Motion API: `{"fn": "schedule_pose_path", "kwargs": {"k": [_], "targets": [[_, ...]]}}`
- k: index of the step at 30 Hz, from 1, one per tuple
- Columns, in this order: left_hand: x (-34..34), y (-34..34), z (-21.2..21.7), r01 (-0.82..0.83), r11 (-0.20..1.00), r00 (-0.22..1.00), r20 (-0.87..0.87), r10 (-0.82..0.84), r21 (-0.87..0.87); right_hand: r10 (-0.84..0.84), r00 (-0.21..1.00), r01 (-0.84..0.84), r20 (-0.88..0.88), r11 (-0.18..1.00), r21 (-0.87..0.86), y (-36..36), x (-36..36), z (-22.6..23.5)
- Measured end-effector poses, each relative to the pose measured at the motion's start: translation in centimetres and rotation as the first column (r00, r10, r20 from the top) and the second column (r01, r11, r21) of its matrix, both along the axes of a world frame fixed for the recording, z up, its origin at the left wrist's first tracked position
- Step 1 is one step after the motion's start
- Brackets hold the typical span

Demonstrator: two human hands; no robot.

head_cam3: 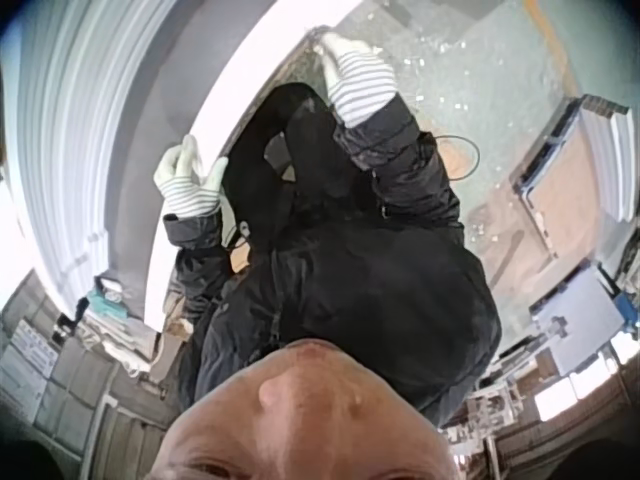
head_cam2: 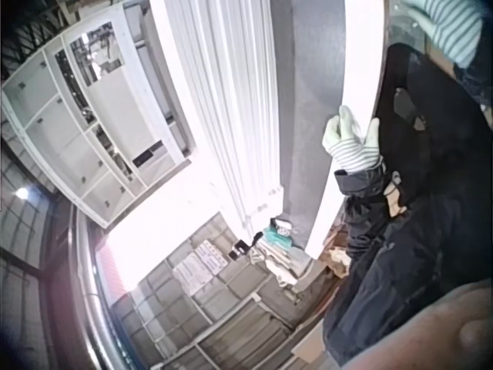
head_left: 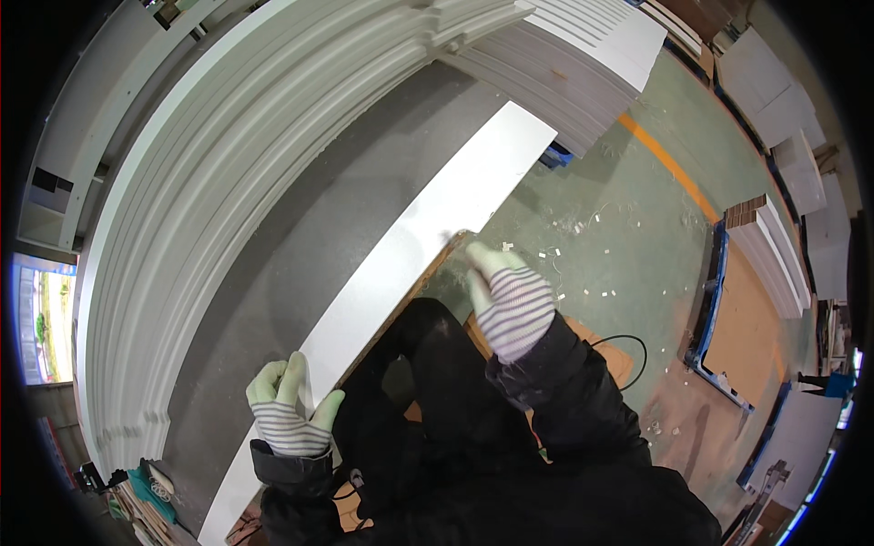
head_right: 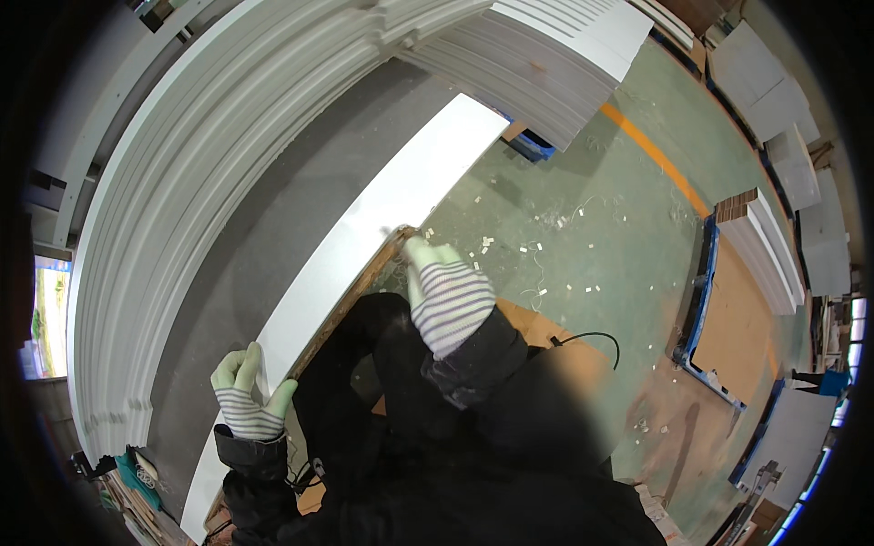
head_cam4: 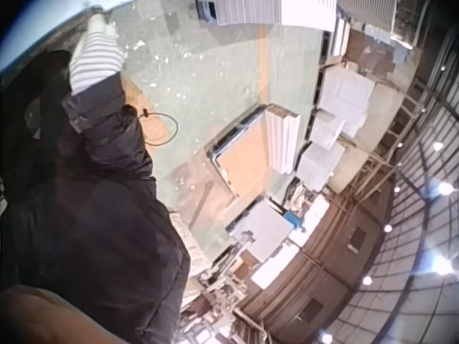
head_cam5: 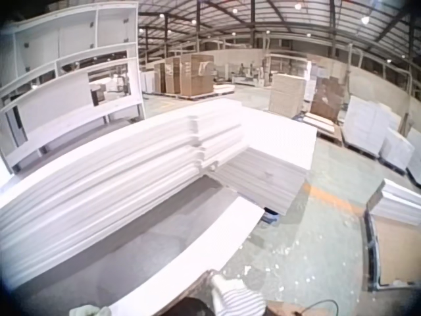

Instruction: Scraping and smoothing the edges of white furniture components using a manual hand scraper at a workbench.

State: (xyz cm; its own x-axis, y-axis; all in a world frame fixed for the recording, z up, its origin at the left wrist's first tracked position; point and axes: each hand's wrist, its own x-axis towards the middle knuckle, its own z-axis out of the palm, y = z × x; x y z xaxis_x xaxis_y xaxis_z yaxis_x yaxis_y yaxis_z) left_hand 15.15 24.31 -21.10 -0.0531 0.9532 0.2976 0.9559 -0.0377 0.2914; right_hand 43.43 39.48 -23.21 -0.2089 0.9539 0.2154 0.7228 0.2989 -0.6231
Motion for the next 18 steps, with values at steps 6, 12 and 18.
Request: {"fn": "schedule_pose_path", "kwargs": {"k": [6,12,18], "targets": [[-0.3,-0.1,-0.4,0.001,1.0,1.0,-0.012,-0.001,-0.006,-0.063,0.987,0.049,-0.146,0.994,-0.101,-0.2,-1.2,0.7],[-0.4,0.0,-0.3,0.002,0.999,1.0,-0.014,-0.002,-0.042,-0.129,0.972,0.143,-0.196,0.988,0.063,-0.3,-1.6,-1.0],[-0.6,0.1,-0.2,-0.009,0.999,1.0,0.013,0.01,-0.035,-0.041,0.963,0.04,-0.265,0.999,-0.009,0.0,-1.3,-1.2]]}}
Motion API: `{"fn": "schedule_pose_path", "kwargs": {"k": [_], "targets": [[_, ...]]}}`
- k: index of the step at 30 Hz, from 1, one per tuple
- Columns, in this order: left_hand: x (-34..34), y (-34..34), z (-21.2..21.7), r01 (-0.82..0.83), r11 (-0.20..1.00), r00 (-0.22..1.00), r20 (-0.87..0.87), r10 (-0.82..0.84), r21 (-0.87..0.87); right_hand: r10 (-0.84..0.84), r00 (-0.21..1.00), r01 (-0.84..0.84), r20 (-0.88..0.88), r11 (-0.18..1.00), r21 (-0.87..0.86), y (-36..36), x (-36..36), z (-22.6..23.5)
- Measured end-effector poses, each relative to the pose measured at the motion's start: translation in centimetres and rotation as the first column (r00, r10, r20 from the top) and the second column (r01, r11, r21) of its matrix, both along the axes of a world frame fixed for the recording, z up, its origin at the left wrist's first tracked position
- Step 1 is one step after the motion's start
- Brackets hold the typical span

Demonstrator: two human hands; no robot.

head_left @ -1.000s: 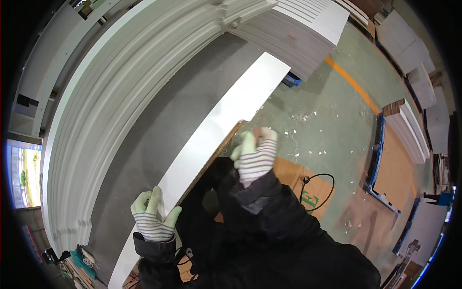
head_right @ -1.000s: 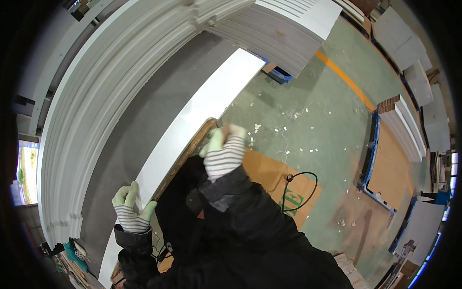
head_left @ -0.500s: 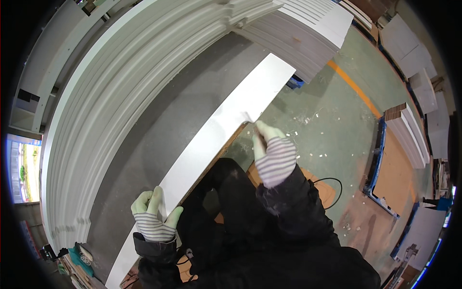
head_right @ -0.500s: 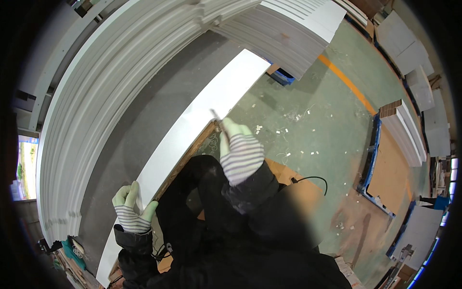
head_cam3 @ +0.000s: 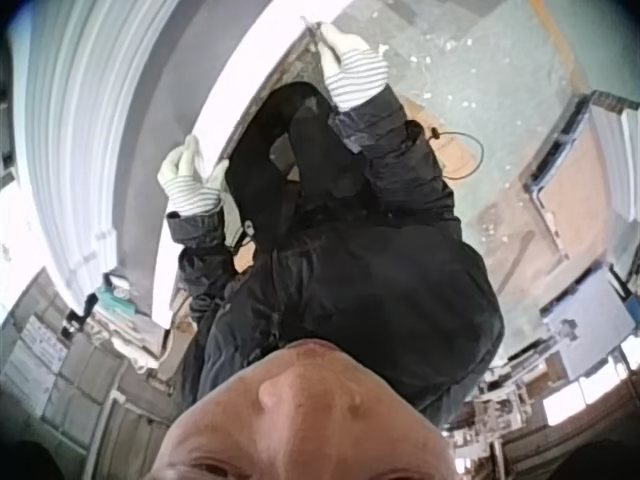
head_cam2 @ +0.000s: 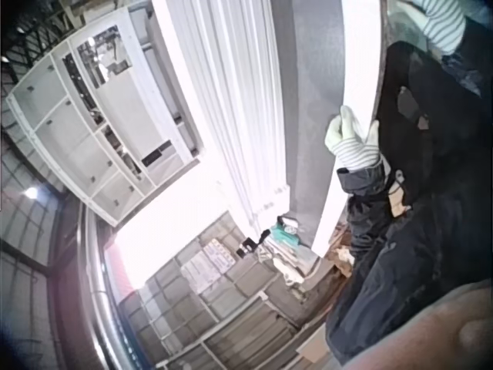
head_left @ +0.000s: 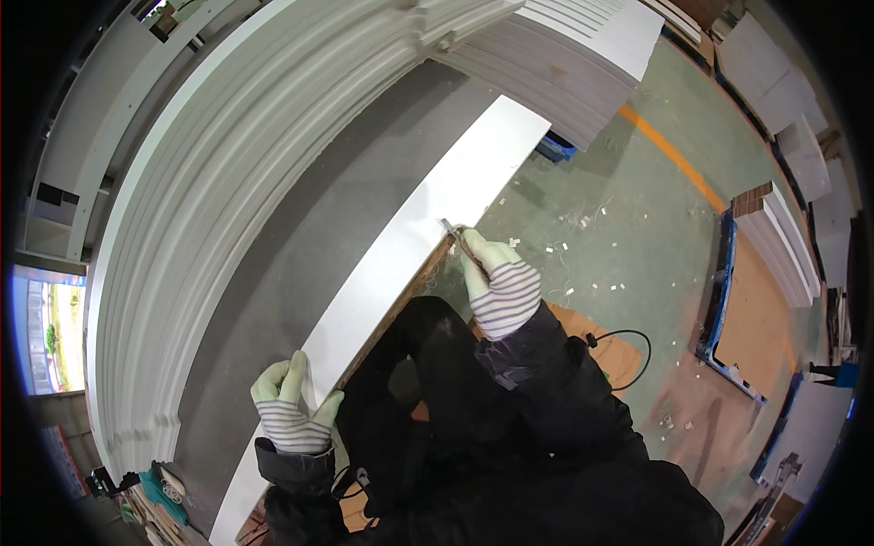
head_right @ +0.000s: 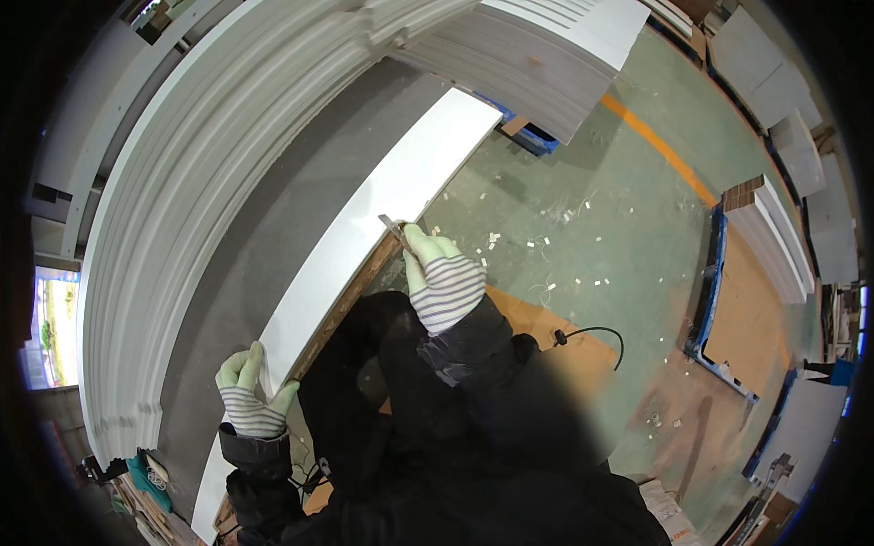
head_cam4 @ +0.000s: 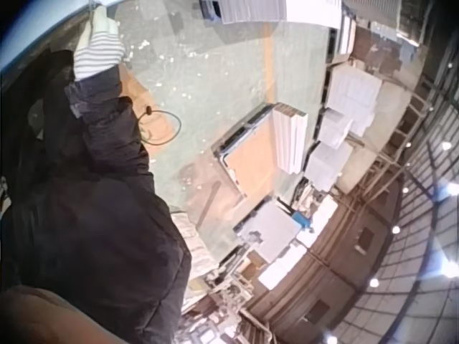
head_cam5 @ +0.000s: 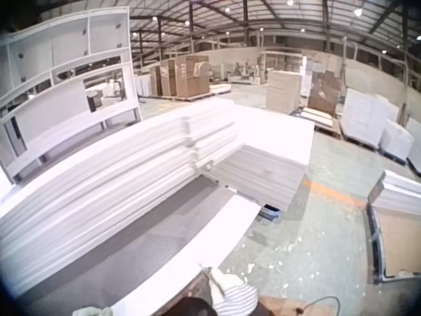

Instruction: Scraping and smoothing the edges of white furniture components using a manual hand scraper at a workbench.

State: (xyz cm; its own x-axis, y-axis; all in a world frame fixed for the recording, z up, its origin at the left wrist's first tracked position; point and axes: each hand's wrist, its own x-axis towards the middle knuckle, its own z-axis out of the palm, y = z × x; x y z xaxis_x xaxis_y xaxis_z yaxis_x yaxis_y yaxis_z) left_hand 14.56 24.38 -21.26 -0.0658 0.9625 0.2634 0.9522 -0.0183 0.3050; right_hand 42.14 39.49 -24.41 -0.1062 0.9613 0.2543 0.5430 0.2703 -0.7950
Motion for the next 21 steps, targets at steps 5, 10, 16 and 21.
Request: {"fn": "schedule_pose_path", "kwargs": {"k": [5,10,16,21], "targets": [[0.2,0.3,0.0,0.017,1.0,1.0,0.015,-0.017,-0.016,0.355,0.934,-0.339,-0.029,0.911,0.237,-2.9,-2.5,-0.5],[0.8,0.2,0.2,0.006,1.0,1.0,0.002,-0.006,-0.008,0.116,0.987,-0.119,0.109,0.993,0.014,-0.6,-0.7,0.3],[-0.2,0.2,0.4,0.048,0.999,0.999,0.023,-0.048,-0.007,0.154,0.97,-0.144,-0.187,0.987,0.065,-0.7,0.9,1.8],[0.2,0.2,0.0,0.052,0.998,0.997,0.057,-0.05,-0.028,-0.113,0.981,0.101,-0.159,0.992,-0.077,4.0,4.4,-0.4]]}}
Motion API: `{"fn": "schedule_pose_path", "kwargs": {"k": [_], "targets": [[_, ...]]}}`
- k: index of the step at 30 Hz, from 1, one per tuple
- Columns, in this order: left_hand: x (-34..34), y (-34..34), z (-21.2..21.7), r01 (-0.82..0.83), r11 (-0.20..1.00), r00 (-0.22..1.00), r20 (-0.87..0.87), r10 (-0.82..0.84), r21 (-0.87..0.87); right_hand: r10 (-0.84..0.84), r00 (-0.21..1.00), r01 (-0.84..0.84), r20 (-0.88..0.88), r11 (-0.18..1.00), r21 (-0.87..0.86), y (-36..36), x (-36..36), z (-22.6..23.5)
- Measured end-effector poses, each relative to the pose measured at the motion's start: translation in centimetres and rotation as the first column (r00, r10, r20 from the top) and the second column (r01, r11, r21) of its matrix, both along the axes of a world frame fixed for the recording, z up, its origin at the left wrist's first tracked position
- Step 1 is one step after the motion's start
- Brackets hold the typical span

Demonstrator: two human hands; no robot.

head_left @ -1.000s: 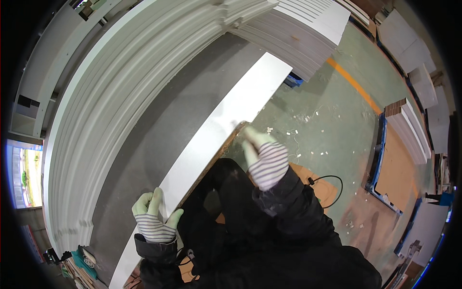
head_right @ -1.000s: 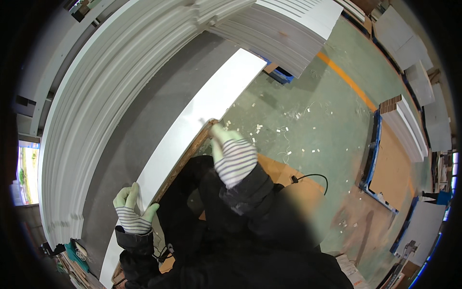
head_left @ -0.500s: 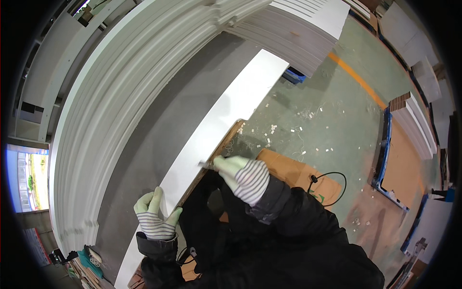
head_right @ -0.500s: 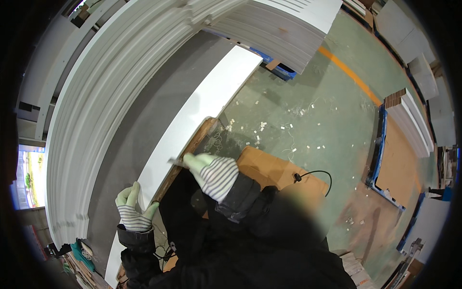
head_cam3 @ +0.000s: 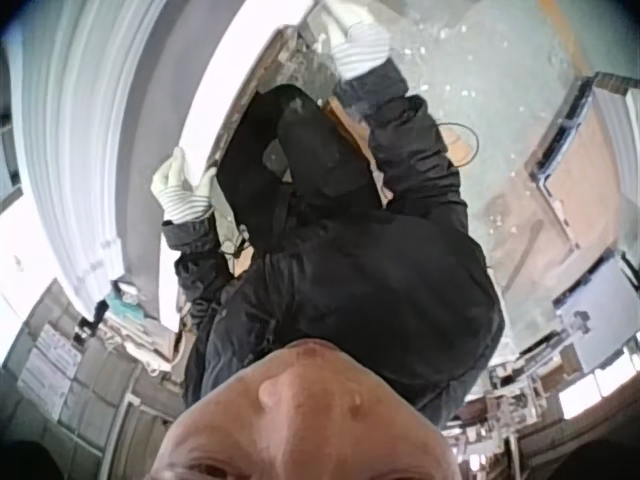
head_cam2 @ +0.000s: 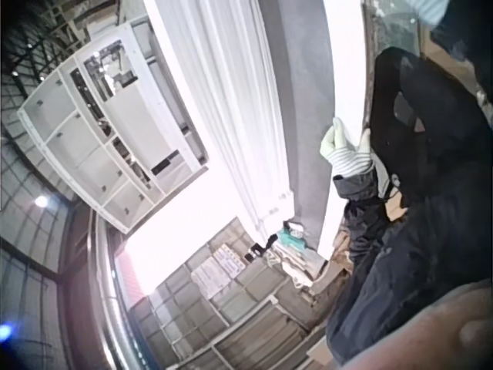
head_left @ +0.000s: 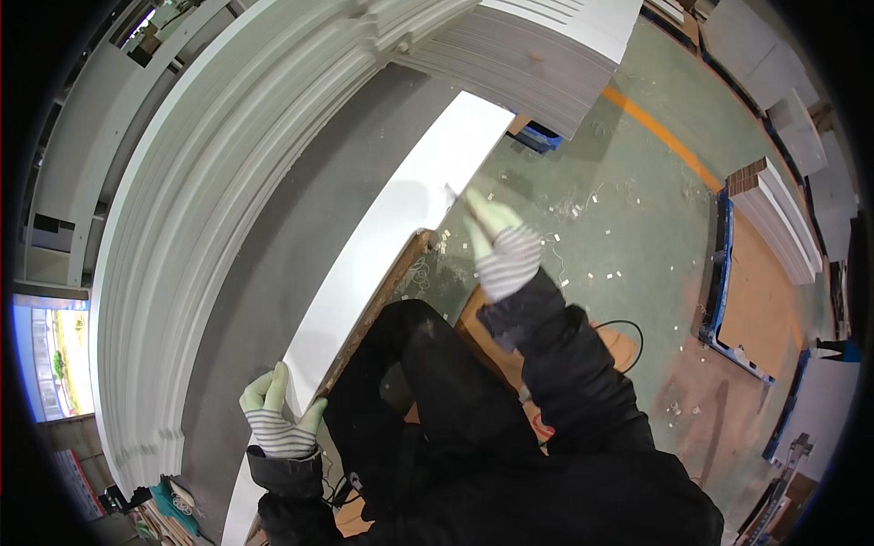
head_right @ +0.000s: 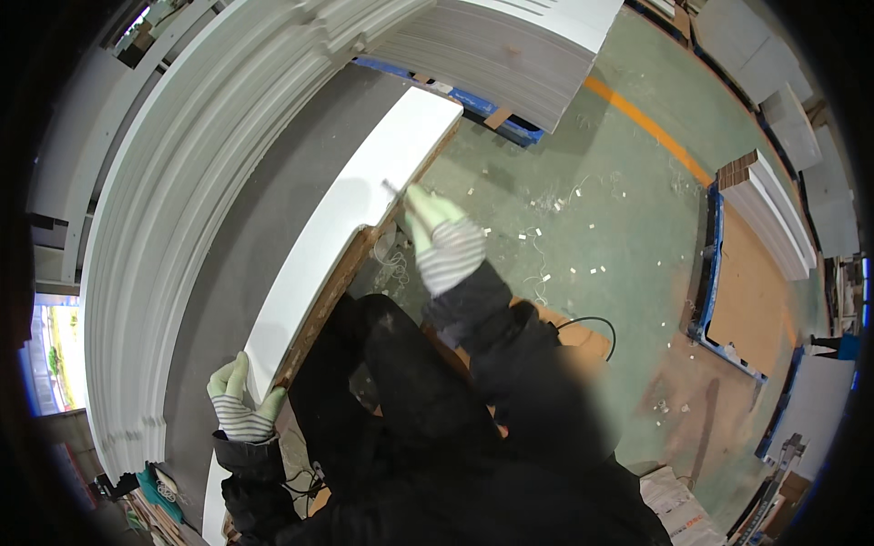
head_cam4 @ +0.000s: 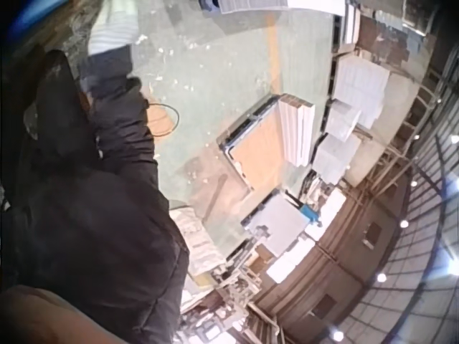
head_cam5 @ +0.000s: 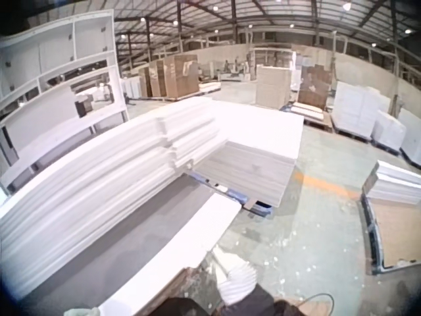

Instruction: Scraping and smoothing the edges of white furniture components using a manual hand scraper at a workbench.

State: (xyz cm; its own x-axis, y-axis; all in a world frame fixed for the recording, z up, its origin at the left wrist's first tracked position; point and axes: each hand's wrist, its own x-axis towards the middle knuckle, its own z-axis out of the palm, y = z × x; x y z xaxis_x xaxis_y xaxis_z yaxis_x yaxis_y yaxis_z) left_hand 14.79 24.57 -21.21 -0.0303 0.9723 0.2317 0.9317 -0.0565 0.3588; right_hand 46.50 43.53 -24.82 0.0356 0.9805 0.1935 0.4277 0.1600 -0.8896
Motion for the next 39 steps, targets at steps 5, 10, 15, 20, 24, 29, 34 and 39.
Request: {"fn": "schedule_pose_path", "kwargs": {"k": [5,10,15,20,24,29,34,39], "targets": [[-0.3,-0.4,-0.1,-0.031,0.999,0.998,-0.048,0.029,-0.025,0.342,0.894,-0.392,0.29,0.91,0.136,-4.0,-2.9,-1.4],[2.6,2.2,-0.2,0.084,0.991,0.996,-0.033,-0.081,0.101,-0.048,0.994,0.017,0.097,0.954,0.299,-2.6,-2.2,-1.5],[5.7,4.5,0.9,0.029,1.0,1.0,0.007,-0.029,-0.001,-0.138,0.96,0.083,0.245,0.972,0.221,0.0,-0.6,-2.5],[6.2,5.5,1.1,0.026,0.999,1.0,-0.004,-0.026,-0.034,0.212,0.847,-0.256,0.487,0.966,0.024,-4.5,-2.7,0.6],[5.6,4.8,1.3,0.014,0.998,0.999,0.04,-0.011,-0.065,0.584,0.785,-0.589,0.209,0.807,-0.04,-8.7,-5.4,0.0],[1.6,-1.3,2.0,0.008,1.0,0.994,-0.106,-0.011,-0.025,0.016,0.962,-0.103,-0.273,0.947,-0.305,-0.5,0.0,-0.4],[-1.1,-3.9,1.1,0.028,0.999,0.994,-0.103,-0.031,-0.022,-0.042,0.964,-0.054,-0.263,0.936,-0.349,1.2,0.3,-2.2],[-3.5,-1.7,0.7,0.103,0.991,0.99,-0.109,-0.094,0.081,-0.096,0.932,-0.016,-0.35,0.952,-0.305,0.6,-0.8,0.1]]}}
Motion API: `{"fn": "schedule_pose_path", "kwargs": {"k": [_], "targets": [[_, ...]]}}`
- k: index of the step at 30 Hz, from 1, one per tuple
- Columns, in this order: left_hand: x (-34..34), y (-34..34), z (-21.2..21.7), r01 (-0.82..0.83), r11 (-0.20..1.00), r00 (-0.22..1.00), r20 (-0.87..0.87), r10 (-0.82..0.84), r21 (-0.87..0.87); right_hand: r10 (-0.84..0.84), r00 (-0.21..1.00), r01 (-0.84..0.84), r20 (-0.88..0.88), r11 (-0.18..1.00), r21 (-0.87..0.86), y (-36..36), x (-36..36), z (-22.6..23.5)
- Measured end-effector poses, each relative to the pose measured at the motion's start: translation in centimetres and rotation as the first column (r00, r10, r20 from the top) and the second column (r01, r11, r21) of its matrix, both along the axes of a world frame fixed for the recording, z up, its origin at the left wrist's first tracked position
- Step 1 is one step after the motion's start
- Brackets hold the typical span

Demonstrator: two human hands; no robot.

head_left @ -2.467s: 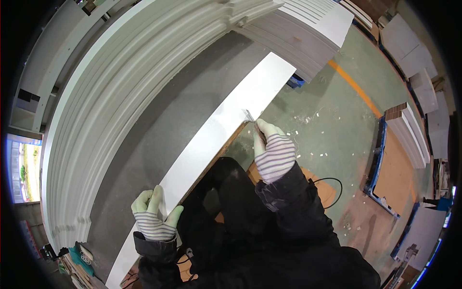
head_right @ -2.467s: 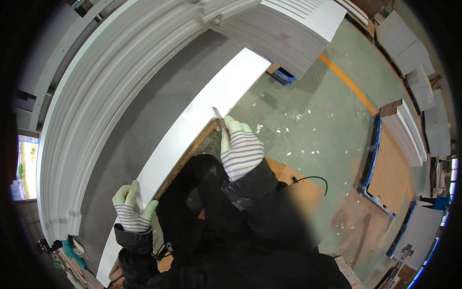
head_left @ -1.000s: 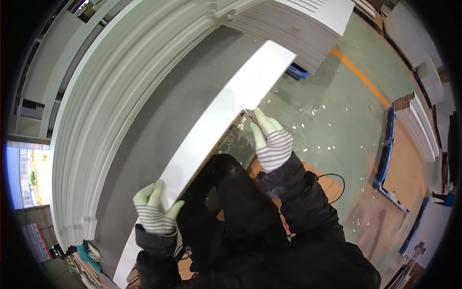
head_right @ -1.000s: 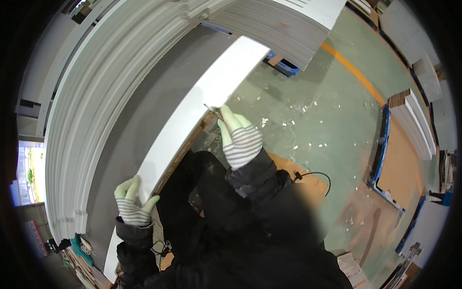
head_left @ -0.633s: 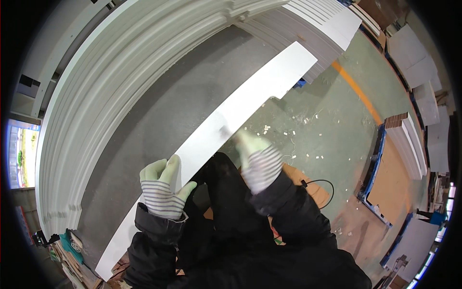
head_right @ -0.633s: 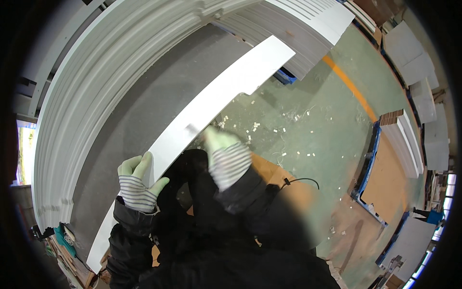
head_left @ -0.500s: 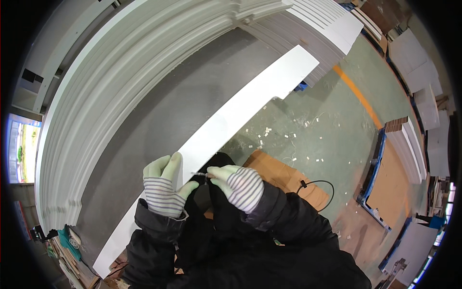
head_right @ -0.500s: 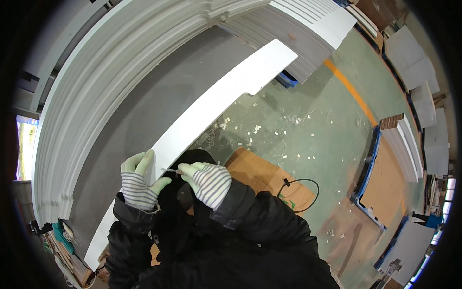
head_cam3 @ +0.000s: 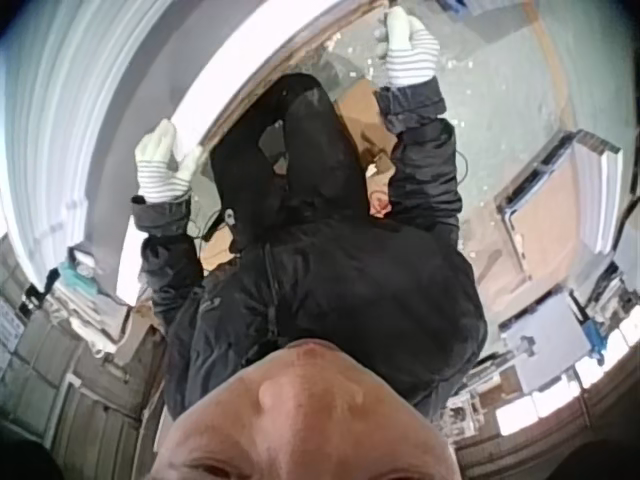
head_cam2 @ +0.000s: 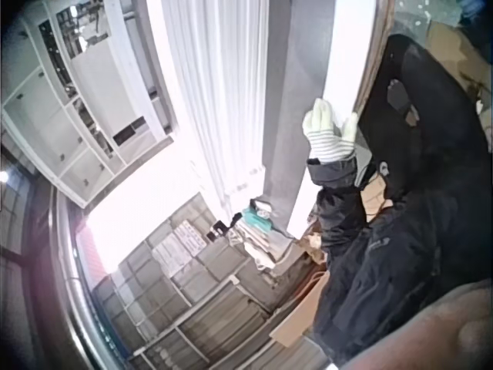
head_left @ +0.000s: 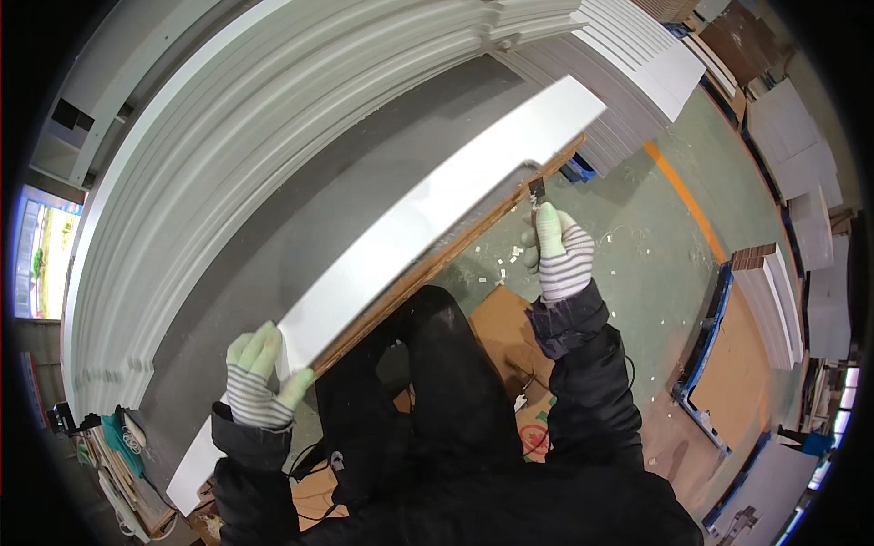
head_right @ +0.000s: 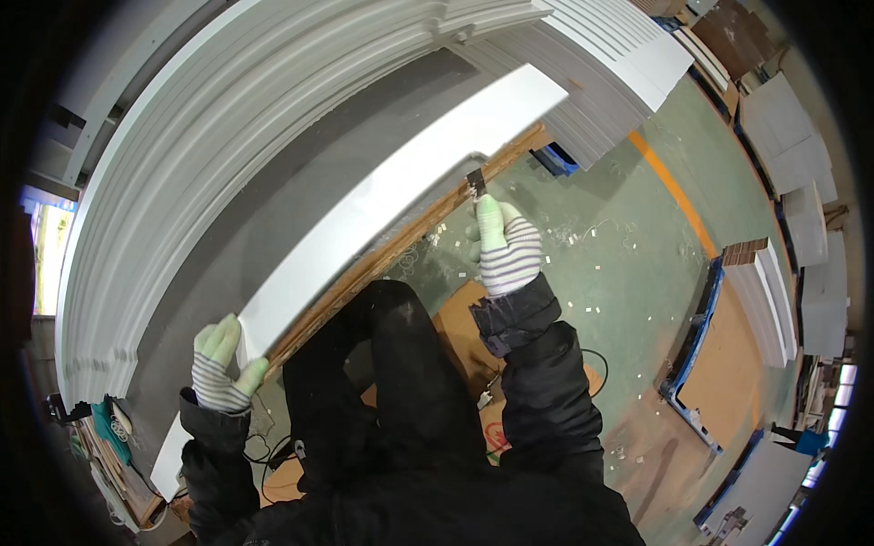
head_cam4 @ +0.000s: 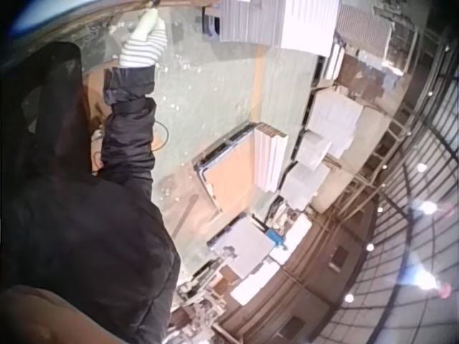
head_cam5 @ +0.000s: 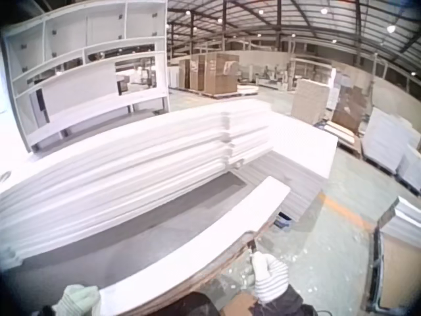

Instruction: Scraping and smoothing the edges of white furniture components using a manual hand scraper at a workbench.

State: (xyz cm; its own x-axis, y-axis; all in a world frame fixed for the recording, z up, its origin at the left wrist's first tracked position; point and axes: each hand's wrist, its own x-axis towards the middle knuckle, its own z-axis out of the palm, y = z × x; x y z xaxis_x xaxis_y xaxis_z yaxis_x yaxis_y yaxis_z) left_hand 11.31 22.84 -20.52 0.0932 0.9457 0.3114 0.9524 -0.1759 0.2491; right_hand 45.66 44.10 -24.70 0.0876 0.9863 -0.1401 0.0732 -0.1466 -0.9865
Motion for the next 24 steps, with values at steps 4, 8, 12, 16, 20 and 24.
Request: {"fn": "schedule_pose_path", "kwargs": {"k": [4,8,12,16,20,24], "targets": [[0.3,0.4,0.0,-0.039,0.998,0.999,0.032,0.041,-0.05,0.088,0.992,-0.08,0.095,0.993,-0.082,2.1,0.6,0.5],[0.9,-0.1,0.1,0.002,0.998,0.996,0.089,0.003,-0.058,0.126,0.929,-0.12,0.347,0.992,-0.037,4.2,0.9,-0.9],[0.9,-0.1,0.1,0.011,0.999,0.995,0.098,-0.006,-0.045,0.215,0.893,-0.227,0.395,0.974,-0.016,1.4,-0.7,-2.0],[0.8,0.2,-0.1,0.023,0.999,0.995,0.096,-0.02,-0.038,0.434,0.751,-0.574,0.498,0.802,0.165,-4.6,-5.4,-0.3],[1.1,-0.5,0.5,-0.02,0.997,0.999,0.048,0.024,-0.071,0.672,0.674,-0.694,0.308,0.719,-0.051,-6.2,-8.0,0.8],[1.0,-1.5,0.4,-0.056,0.997,0.998,0.001,0.056,-0.052,0.202,0.971,-0.2,0.128,0.979,-0.025,-1.0,-3.4,-0.6]]}}
